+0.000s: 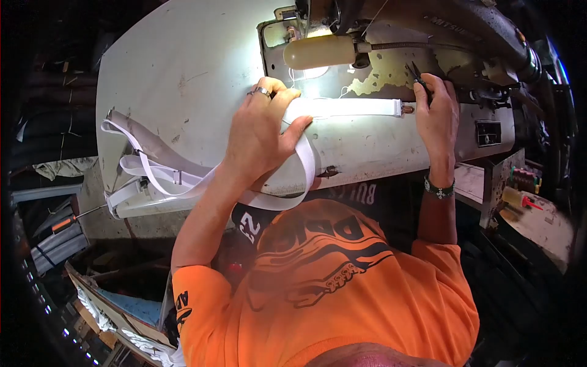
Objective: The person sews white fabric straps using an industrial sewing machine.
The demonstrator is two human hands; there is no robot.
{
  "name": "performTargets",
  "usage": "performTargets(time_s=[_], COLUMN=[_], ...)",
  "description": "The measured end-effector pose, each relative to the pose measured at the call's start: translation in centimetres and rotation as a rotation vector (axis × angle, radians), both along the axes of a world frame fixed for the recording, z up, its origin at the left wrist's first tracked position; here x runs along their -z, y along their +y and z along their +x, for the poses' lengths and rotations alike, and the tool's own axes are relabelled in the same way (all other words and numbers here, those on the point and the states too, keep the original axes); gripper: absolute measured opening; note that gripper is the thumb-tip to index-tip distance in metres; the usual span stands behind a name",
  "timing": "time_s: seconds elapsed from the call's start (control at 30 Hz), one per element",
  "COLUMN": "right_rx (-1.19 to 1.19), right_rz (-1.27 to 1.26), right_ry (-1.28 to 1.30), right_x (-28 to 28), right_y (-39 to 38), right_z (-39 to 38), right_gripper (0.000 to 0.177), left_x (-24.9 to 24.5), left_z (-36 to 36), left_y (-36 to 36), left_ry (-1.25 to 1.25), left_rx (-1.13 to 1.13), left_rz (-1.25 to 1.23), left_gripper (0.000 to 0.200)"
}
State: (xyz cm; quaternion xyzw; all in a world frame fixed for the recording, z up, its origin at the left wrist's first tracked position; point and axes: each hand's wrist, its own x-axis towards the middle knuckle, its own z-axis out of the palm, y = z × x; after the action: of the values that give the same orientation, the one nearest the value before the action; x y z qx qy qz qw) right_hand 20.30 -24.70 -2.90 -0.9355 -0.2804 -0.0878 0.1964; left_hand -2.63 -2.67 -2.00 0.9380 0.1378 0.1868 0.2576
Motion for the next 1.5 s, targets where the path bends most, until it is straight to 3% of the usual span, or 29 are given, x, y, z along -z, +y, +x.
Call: performTargets(time_s=[0.13,0.23,0.37,0.47,0.6,1.2,1.4,1.5], right_rx=[-0.16,-0.269,-0.351,-0.432,-0.47,-0.401,-0.298,-0.326], right_rz=[0.247,0.449,0.351,0.419,0.323,0.273,0.466,0.396], right_ry=[0.018,0.253,0.608,0.463,0.263,0.205,0.278,0.283], right_x=[0.0,-1.8,-3.1,-1.8,-0.7,-0.1,0.4,-0.1], right_y=[-0.4,0.0,2.0,4.4,5.3,6.1,6.1,6.1], right_z=[0.9,-2.8,-7.8,-9.4,-10.0,-9.8,-9.0,-9.0], right_gripper=[0.025,0.024,0.025,0.026,0.031,0.034,0.033,0.033], left_x=[0.2,1.2,1.1,0.9,0.9,0.7,0.8,0.8], left_z=[1.7,2.4,2.5,2.8,2.8,2.9,2.8,2.8], left_y=[0.6,0.9,0.9,1.1,1.1,1.2,1.3,1.4], left_ry=[-0.037,-0.084,-0.105,-0.141,-0.133,-0.145,-0.114,-0.108], left_rx=[0.03,0.022,-0.014,-0.006,0.003,0.026,0.022,0.031], left_rz=[0.044,0.051,-0.044,-0.067,-0.111,-0.075,-0.039,-0.036], left_gripper=[0.043,0.044,0.043,0.041,0.04,0.037,0.04,0.041])
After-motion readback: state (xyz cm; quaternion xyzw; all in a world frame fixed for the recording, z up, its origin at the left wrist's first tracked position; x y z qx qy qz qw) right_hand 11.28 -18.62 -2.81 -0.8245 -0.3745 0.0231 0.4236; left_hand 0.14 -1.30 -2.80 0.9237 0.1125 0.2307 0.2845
